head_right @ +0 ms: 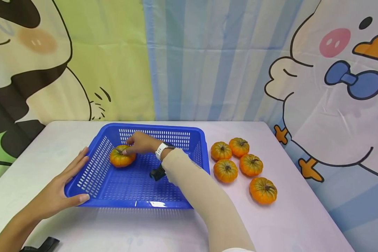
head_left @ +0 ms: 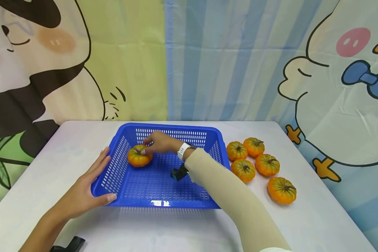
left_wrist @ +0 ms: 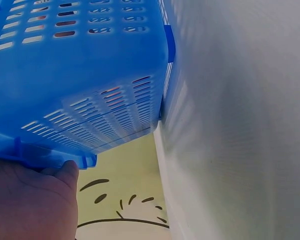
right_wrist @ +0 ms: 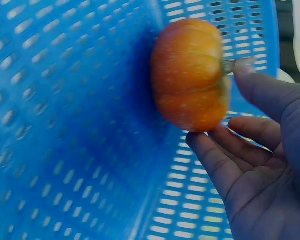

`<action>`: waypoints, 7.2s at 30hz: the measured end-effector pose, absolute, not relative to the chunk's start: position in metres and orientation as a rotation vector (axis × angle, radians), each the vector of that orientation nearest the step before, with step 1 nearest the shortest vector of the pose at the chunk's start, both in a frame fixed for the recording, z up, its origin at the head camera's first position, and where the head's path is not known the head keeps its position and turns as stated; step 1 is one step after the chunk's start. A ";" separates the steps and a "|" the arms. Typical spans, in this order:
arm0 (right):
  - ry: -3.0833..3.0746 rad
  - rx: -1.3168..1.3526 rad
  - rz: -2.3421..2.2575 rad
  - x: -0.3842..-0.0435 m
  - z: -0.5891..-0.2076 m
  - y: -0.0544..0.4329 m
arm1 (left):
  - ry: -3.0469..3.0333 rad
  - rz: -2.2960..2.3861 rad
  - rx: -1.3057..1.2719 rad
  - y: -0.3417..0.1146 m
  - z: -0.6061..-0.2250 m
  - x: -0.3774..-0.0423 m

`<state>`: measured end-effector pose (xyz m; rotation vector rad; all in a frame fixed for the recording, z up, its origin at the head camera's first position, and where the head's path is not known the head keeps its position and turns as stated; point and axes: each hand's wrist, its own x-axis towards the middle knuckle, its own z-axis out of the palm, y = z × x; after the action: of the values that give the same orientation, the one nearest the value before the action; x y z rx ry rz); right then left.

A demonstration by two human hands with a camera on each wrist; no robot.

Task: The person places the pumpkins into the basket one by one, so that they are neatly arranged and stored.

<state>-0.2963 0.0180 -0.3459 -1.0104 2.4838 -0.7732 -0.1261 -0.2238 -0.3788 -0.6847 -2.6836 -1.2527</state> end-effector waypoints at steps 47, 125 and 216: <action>2.421 -0.954 -1.498 -0.242 -0.268 0.162 | -2.655 -1.345 -0.677 -0.221 -0.380 -0.127; 2.731 -0.053 -1.535 -0.181 -0.383 0.330 | -2.640 -1.300 -0.688 -0.222 -0.379 -0.126; 2.657 0.013 -1.479 -0.183 -0.331 0.307 | -2.632 -1.309 -0.681 -0.220 -0.379 -0.128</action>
<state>-0.1834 0.3073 -0.3311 0.0129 2.6573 -1.4788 -0.1277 -0.2204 -0.3795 -0.6814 -2.6322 -1.3095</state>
